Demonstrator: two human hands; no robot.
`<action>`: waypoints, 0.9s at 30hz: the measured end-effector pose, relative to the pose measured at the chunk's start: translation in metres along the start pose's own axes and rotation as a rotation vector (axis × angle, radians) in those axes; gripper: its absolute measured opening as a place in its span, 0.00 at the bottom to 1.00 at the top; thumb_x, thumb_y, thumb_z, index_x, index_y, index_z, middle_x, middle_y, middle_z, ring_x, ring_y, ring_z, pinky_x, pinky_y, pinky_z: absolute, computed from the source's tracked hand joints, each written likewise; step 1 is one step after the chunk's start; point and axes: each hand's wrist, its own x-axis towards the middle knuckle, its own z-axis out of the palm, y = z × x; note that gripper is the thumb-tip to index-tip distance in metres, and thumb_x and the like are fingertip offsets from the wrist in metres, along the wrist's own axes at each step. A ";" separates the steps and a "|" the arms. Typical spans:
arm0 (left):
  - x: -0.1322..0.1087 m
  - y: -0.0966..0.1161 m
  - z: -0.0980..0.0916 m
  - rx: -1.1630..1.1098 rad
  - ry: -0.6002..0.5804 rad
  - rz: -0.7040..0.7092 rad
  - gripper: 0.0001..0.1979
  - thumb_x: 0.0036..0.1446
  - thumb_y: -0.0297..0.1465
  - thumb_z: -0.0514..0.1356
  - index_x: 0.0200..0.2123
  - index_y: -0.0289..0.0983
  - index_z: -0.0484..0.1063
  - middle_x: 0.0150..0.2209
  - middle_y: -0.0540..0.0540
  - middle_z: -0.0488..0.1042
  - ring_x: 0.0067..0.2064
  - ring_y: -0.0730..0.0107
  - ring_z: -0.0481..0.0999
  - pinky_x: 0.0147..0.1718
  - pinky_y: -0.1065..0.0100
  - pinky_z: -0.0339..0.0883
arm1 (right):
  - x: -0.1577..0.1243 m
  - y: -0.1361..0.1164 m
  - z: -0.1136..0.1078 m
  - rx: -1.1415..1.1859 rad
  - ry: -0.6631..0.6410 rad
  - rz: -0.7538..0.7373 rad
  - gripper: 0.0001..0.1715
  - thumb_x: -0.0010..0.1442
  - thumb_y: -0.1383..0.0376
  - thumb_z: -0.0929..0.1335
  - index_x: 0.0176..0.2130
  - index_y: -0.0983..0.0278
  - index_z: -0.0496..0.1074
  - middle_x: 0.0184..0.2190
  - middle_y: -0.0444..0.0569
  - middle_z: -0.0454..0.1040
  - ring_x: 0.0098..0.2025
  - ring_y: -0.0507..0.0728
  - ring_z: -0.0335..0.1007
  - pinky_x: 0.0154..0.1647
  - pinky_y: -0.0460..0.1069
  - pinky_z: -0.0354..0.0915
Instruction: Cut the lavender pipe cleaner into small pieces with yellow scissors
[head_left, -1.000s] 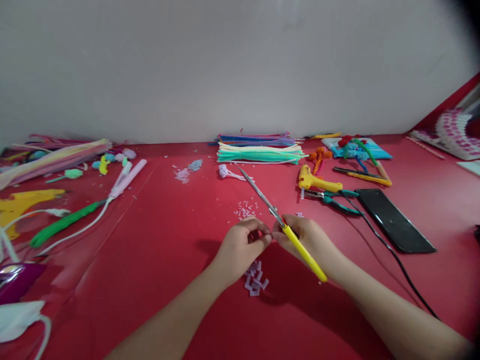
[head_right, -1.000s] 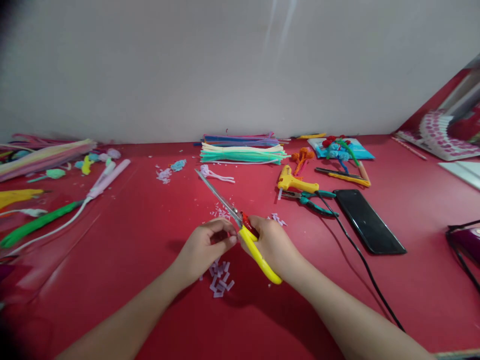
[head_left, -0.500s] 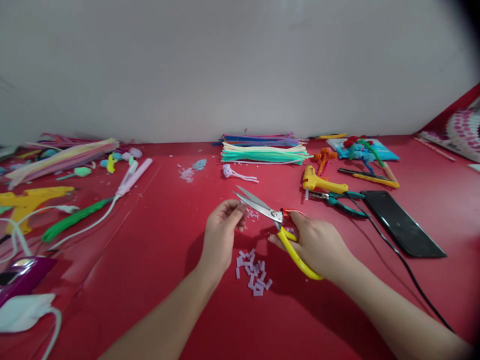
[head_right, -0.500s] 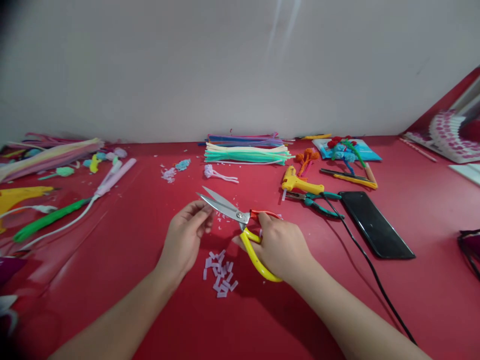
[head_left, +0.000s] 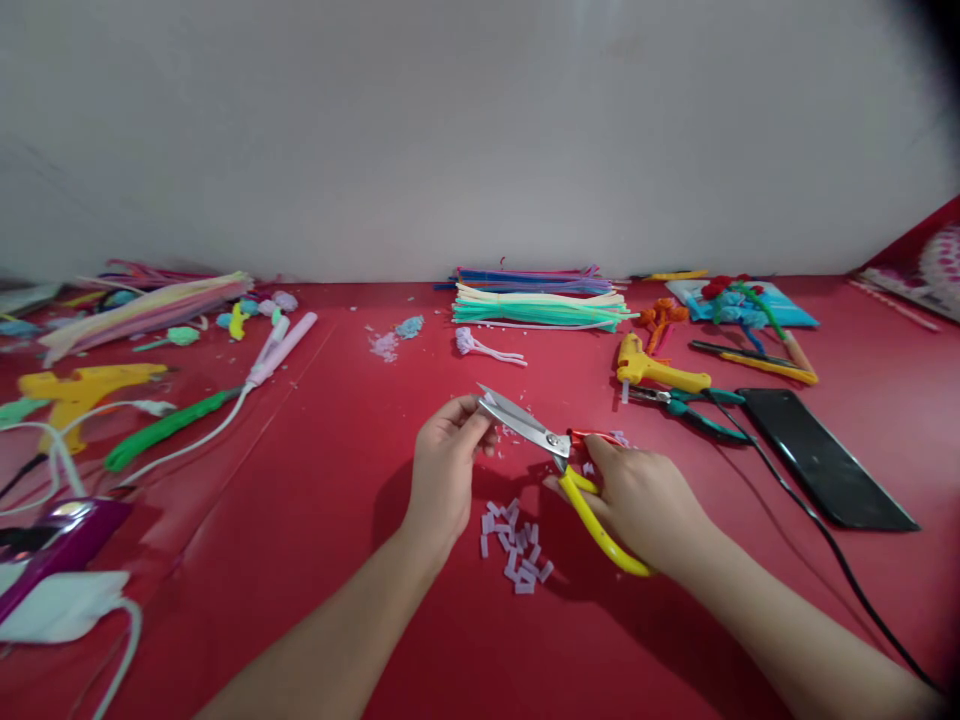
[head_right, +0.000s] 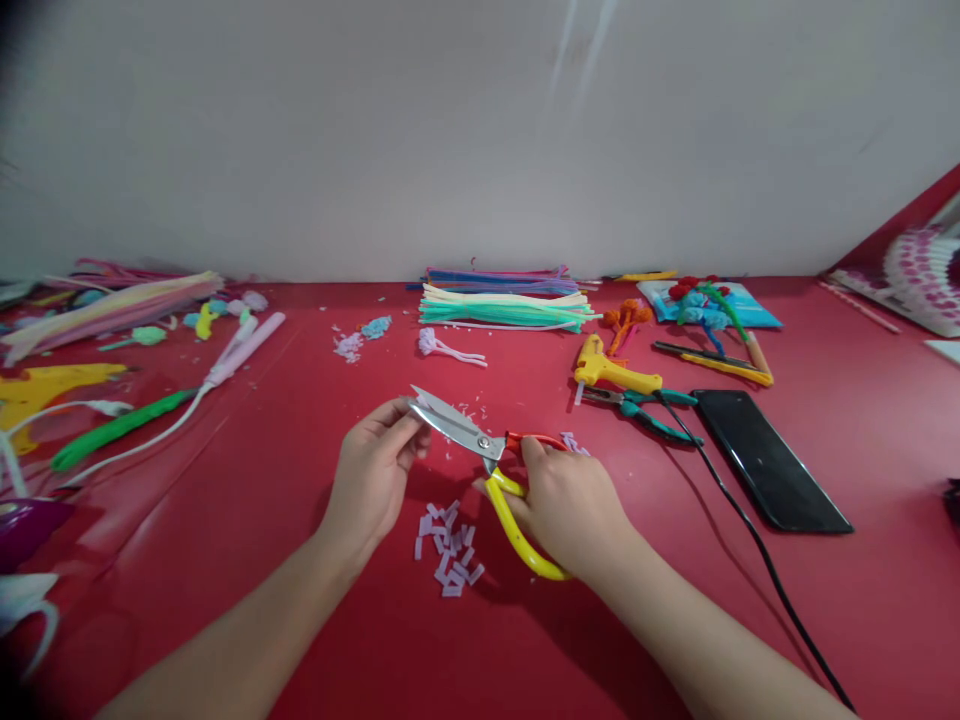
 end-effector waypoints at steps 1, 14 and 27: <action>0.000 0.000 0.000 -0.002 0.000 -0.004 0.03 0.46 0.29 0.57 0.26 0.34 0.67 0.21 0.52 0.63 0.23 0.80 0.62 0.22 0.76 0.56 | 0.000 0.000 0.000 -0.002 0.000 -0.002 0.21 0.54 0.48 0.54 0.29 0.62 0.59 0.19 0.46 0.68 0.20 0.53 0.64 0.20 0.47 0.40; -0.001 -0.001 0.000 -0.081 -0.008 -0.008 0.03 0.46 0.28 0.57 0.25 0.34 0.67 0.22 0.52 0.64 0.24 0.80 0.62 0.22 0.76 0.55 | 0.000 -0.001 0.003 -0.030 0.019 -0.028 0.20 0.55 0.50 0.54 0.30 0.63 0.60 0.18 0.47 0.68 0.19 0.53 0.64 0.19 0.47 0.39; -0.001 -0.002 -0.001 -0.090 -0.011 -0.008 0.03 0.48 0.28 0.57 0.28 0.33 0.68 0.24 0.51 0.65 0.24 0.81 0.62 0.22 0.77 0.55 | -0.001 -0.001 0.002 -0.024 0.007 -0.023 0.19 0.55 0.51 0.55 0.28 0.63 0.60 0.18 0.47 0.69 0.19 0.53 0.63 0.20 0.47 0.40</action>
